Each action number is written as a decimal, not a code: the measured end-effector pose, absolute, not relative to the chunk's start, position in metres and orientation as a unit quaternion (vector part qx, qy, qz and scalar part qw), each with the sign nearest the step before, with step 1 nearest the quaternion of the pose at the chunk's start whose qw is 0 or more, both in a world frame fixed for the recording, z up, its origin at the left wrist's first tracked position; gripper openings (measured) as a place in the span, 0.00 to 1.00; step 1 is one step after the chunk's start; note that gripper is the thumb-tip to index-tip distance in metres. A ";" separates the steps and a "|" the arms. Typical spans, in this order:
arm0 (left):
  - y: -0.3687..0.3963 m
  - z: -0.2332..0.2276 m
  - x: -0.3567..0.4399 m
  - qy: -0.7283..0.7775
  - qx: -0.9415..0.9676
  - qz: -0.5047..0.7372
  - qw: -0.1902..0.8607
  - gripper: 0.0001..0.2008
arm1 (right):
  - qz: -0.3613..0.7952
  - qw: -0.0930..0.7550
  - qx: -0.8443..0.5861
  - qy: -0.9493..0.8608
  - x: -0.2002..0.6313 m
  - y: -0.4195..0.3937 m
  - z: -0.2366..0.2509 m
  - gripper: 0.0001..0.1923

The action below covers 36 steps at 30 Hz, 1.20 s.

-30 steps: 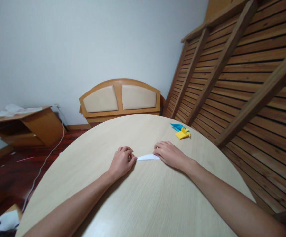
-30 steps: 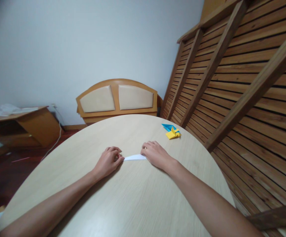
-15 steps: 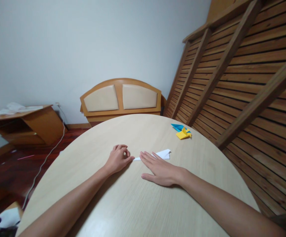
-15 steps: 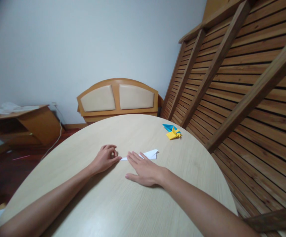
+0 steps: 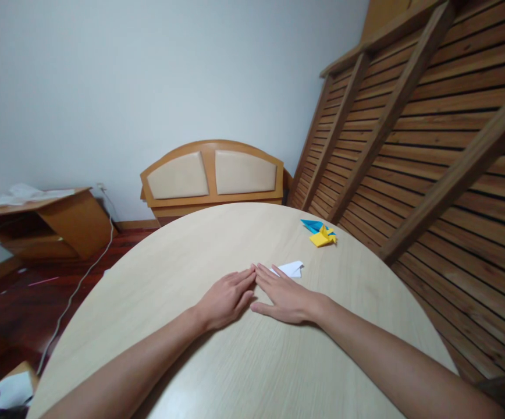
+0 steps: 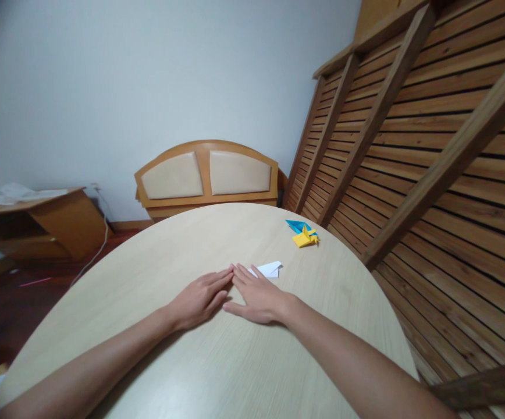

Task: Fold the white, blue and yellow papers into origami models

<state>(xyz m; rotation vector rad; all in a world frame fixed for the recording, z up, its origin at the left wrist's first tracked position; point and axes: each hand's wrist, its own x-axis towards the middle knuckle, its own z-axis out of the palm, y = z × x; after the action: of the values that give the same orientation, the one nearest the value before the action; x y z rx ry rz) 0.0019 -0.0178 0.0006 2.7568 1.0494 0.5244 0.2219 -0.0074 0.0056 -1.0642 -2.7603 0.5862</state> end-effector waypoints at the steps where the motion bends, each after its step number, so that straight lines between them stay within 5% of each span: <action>1: -0.020 0.001 0.003 0.347 0.921 0.152 0.085 0.24 | 0.195 0.059 -0.354 -0.913 0.223 -0.007 0.006 0.46; 14: -0.019 0.003 -0.001 0.368 0.917 0.113 0.098 0.28 | 0.218 0.007 -0.409 -0.886 0.246 0.004 0.009 0.48; 24: -0.001 -0.003 -0.010 0.399 0.895 0.183 0.074 0.17 | 0.082 0.136 -0.337 -0.928 0.247 0.021 0.014 0.18; 36: -0.010 -0.002 -0.006 0.436 0.887 0.145 -0.050 0.14 | -0.090 0.057 -0.362 -0.926 0.222 0.009 0.016 0.12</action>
<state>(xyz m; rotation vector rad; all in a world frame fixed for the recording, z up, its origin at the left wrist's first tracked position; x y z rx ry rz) -0.0061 -0.0097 -0.0018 2.8793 1.4140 0.4691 0.2222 0.0089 0.0163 -1.0970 -2.8094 -0.2740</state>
